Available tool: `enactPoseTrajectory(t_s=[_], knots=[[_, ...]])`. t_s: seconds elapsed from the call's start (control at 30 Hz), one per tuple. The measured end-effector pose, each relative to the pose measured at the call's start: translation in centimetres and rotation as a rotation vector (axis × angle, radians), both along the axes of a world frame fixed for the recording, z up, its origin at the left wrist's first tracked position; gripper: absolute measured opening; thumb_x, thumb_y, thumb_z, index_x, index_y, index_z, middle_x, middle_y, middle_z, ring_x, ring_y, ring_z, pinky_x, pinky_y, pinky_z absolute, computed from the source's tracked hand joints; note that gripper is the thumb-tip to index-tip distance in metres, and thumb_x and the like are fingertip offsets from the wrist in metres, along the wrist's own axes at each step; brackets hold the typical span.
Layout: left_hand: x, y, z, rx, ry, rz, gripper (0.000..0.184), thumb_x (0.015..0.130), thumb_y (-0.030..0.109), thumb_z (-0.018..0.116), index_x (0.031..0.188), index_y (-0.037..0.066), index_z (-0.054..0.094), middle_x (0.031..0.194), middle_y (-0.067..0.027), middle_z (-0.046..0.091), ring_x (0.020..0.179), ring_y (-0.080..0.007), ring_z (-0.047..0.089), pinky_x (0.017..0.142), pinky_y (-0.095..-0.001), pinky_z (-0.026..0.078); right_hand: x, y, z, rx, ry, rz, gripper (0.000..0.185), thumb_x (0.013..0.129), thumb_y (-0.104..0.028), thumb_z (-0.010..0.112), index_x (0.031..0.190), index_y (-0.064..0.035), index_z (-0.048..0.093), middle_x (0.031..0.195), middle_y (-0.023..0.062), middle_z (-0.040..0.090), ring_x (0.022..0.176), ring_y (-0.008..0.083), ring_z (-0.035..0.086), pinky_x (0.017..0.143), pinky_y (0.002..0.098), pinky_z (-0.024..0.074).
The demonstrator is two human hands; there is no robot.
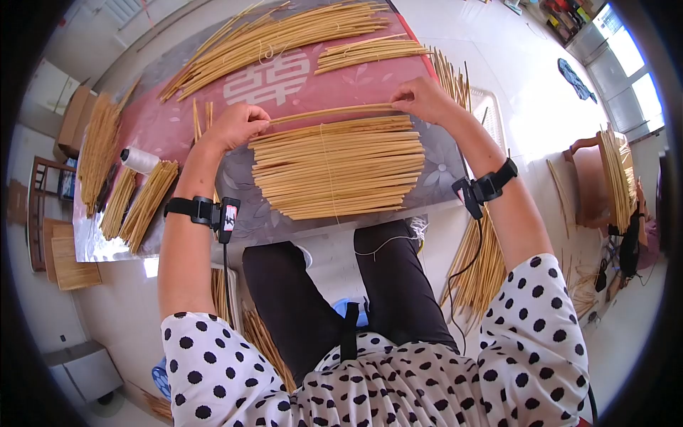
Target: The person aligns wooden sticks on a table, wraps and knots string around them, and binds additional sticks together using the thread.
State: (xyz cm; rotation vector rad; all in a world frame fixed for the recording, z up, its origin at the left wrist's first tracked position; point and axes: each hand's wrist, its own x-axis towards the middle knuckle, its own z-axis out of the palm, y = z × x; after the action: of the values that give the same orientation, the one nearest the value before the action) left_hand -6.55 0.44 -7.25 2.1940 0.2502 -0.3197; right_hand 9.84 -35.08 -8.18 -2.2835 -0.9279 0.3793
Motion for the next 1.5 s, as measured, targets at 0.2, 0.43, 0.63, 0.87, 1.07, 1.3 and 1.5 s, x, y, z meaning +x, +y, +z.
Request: enactPoseTrajectory(t_s=[0.2,0.43,0.63,0.87,1.07,1.3,1.5], knots=[[0.0,-0.5,0.6,0.271,-0.063,-0.161,0.016,0.083,0.011,0.065,0.090,-0.002,0.068,0.079,-0.0051,0.063,0.071,-0.0130,0.058,0.064,-0.0267,0.045,0.1,-0.2,-0.1,-0.085,-0.065,-0.010,0.016,0.081,-0.011,0.069,0.095,-0.0052,0.072,0.085,0.0094,0.070,0.078,0.0170,0.064,0.073,0.0306,0.0502],[0.4,0.0,0.6,0.312,-0.051,-0.224,0.018,0.081,0.013,0.066,0.090,-0.003,0.068,0.085,-0.0091,0.064,0.077,-0.0171,0.060,0.068,-0.0303,0.047,1.2,-1.8,-1.0,-0.012,-0.010,0.045,0.016,0.082,-0.009,0.067,0.096,-0.0034,0.071,0.086,0.0092,0.070,0.082,0.0165,0.065,0.077,0.0294,0.0507],[0.9,0.6,0.2,0.318,0.013,-0.263,0.018,0.081,0.015,0.066,0.090,-0.001,0.069,0.088,-0.0096,0.066,0.082,-0.0160,0.061,0.072,-0.0297,0.048,1.1,-1.9,-1.2,0.044,-0.067,0.094,0.016,0.080,-0.011,0.066,0.094,-0.0043,0.071,0.083,0.0100,0.070,0.077,0.0197,0.066,0.072,0.0308,0.0515],[0.7,0.1,0.6,0.419,-0.076,-0.264,0.021,0.080,0.020,0.066,0.091,0.003,0.071,0.085,-0.0108,0.068,0.077,-0.0198,0.064,0.069,-0.0324,0.049,-0.1,-0.5,-0.8,-0.007,-0.196,-0.086,0.017,0.079,-0.016,0.066,0.092,-0.0066,0.072,0.083,0.0122,0.070,0.076,0.0253,0.068,0.071,0.0341,0.0527],[0.7,-0.1,0.8,0.397,-0.017,-0.251,0.020,0.081,0.018,0.066,0.091,0.001,0.070,0.089,-0.0099,0.066,0.079,-0.0195,0.062,0.069,-0.0319,0.049,-2.0,3.2,-0.3,0.078,-0.218,0.004,0.022,0.083,-0.019,0.065,0.098,-0.0030,0.069,0.089,0.0143,0.069,0.080,0.0260,0.066,0.072,0.0348,0.0509],[0.1,-0.5,1.6,0.454,-0.289,-0.284,0.017,0.082,0.014,0.065,0.092,0.000,0.068,0.087,-0.0097,0.062,0.079,-0.0204,0.060,0.071,-0.0312,0.047,-5.3,6.9,0.5,0.155,-0.300,0.145,0.023,0.087,-0.020,0.061,0.103,-0.0046,0.068,0.090,0.0169,0.067,0.084,0.0325,0.065,0.075,0.0370,0.0506],[-1.8,-3.2,6.3,0.446,-0.350,-0.188,0.017,0.081,0.015,0.065,0.092,0.003,0.070,0.089,-0.0109,0.063,0.083,-0.0259,0.061,0.073,-0.0351,0.048,-7.3,6.5,4.1,0.083,-0.240,0.177,0.022,0.087,-0.015,0.060,0.103,-0.0026,0.067,0.087,0.0173,0.068,0.082,0.0310,0.066,0.072,0.0374,0.0503]])
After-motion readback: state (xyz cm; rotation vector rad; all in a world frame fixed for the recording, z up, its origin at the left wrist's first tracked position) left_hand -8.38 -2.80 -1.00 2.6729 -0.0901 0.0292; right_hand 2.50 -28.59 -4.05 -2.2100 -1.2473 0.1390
